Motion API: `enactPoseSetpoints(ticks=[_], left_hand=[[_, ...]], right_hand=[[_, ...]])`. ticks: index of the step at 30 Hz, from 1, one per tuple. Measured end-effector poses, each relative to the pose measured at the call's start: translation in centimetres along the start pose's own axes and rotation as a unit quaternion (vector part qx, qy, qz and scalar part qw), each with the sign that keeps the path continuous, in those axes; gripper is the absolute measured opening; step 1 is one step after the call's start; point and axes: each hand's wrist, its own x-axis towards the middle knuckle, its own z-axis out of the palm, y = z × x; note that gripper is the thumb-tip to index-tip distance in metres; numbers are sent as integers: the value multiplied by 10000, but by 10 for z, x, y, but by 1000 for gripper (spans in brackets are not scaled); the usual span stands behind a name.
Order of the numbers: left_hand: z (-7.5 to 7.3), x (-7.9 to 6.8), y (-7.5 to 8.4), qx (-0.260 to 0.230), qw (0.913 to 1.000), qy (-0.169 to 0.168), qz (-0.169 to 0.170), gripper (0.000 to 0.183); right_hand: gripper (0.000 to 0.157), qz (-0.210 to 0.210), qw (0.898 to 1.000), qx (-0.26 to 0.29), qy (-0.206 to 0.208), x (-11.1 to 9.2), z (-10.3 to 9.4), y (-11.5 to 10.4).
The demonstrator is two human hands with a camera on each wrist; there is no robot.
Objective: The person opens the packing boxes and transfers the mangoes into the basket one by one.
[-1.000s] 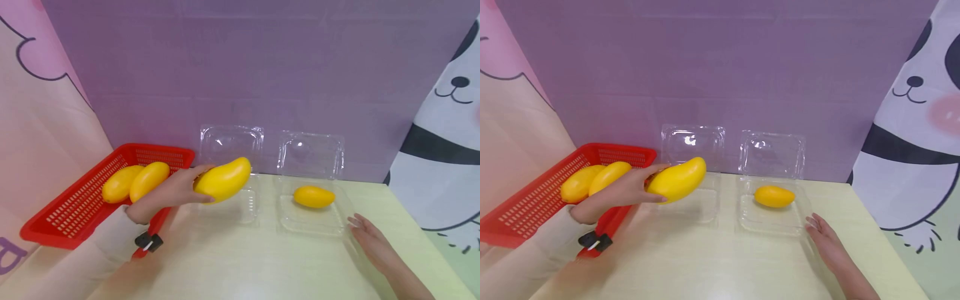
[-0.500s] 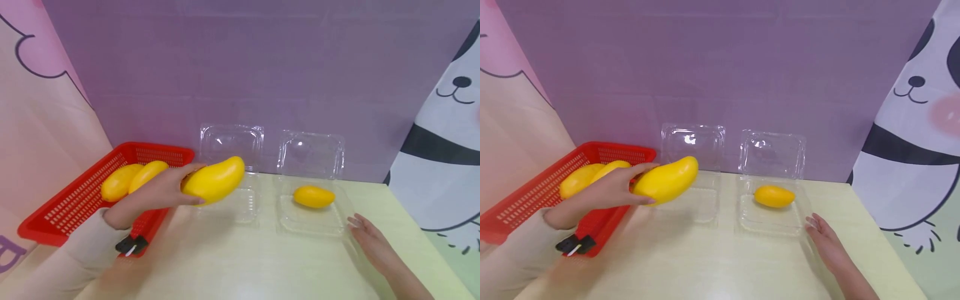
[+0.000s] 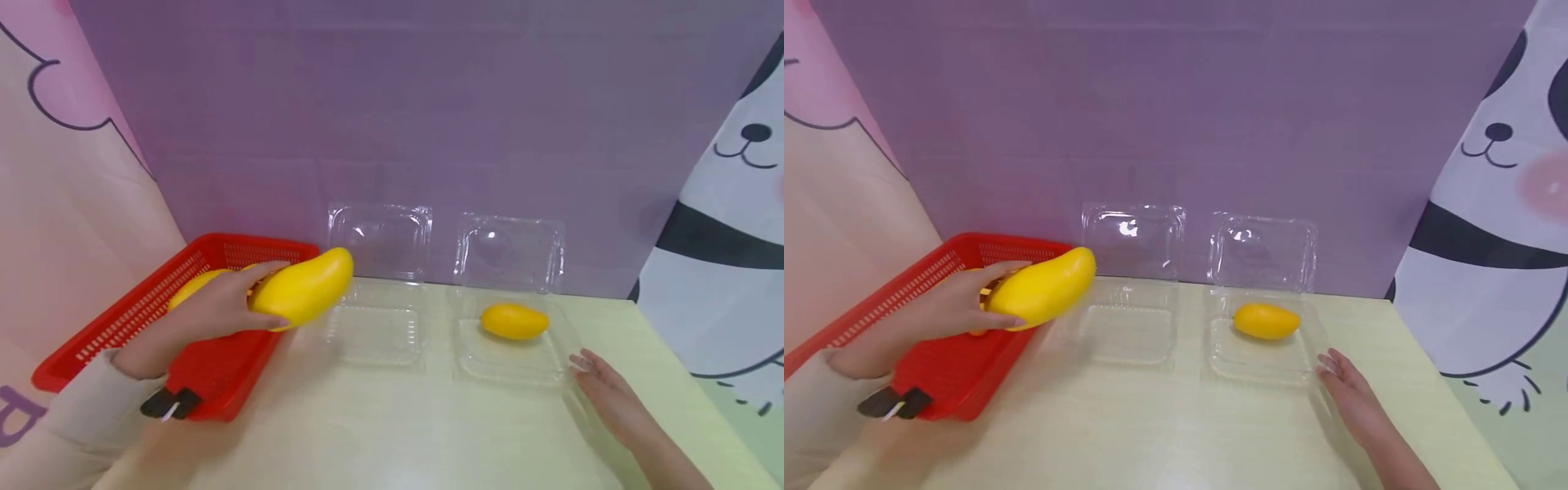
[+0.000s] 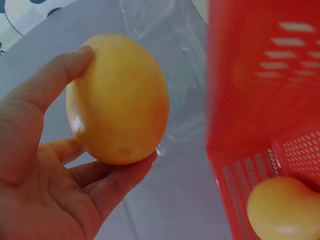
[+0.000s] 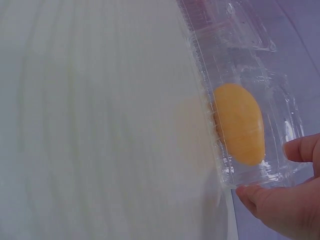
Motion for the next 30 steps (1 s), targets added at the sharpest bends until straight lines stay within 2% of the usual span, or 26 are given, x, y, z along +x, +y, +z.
enactPoseSetpoints(ticks=[5,11,16,22,28,30], left_hand=[[-5,-4,-12,11,9998,-71,-181,83],[-9,-8,-23,-233,9993,-152,-263,83],[-12,-11,-33,-123,9990,-243,-368,88],[-16,-19,-48,-107,9981,-346,-506,94],[-22,-19,-65,-215,9979,-511,-337,87],[-24,-17,-71,-190,9974,-599,-354,86]], right_hand=[[69,84,9999,-51,-50,0,-2,-2],[68,7,10000,-69,-37,0,-4,-1],[68,71,9997,-252,-16,1,-6,-1],[72,396,9977,-553,-7,0,-7,1],[68,-34,9995,-292,65,-2,-11,9],[68,16,9994,-335,76,-3,-12,10]])
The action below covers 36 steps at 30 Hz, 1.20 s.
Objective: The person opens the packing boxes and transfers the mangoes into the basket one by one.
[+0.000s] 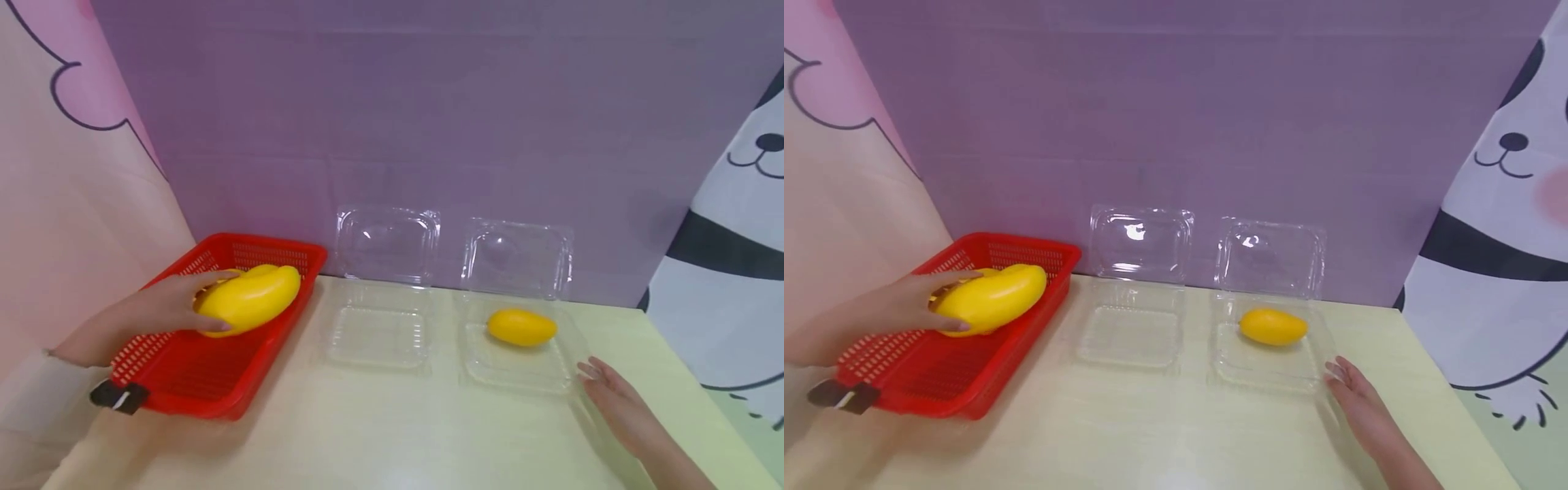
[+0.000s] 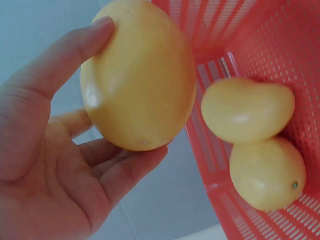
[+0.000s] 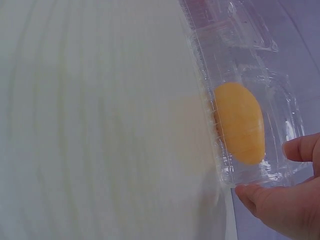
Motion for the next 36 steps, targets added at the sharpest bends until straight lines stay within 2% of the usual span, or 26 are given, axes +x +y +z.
enactPoseSetpoints(ticks=[4,8,11,15,18,23,28,32,36], left_hand=[[-6,6,-12,-79,9998,-145,-107,84],[-10,13,-21,-180,9990,-317,-256,86],[-11,18,-27,-50,9989,-413,-231,89],[-11,23,-30,206,9984,-522,11,87],[-11,27,-30,208,9973,-697,54,86],[-11,36,-32,-184,9935,-1099,-221,86],[-12,44,-35,-290,9885,-1427,-408,87],[-8,45,-39,-376,9823,-1726,-616,90],[-2,43,-42,-430,9796,-1833,-707,92]], right_hand=[[69,237,9995,-200,-35,-1,1,-2],[69,201,9984,-535,-4,-2,1,-9],[69,184,9971,-743,-12,-3,0,-14],[68,217,9981,-582,-45,-3,-1,-15],[69,262,9987,-433,-64,-3,-1,-13],[69,275,9984,-486,-56,-2,-2,-11],[69,244,9987,-439,-41,-1,-2,-11],[69,227,9989,-412,-26,-1,-1,-10],[68,217,9991,-375,-10,-1,-1,-8]])
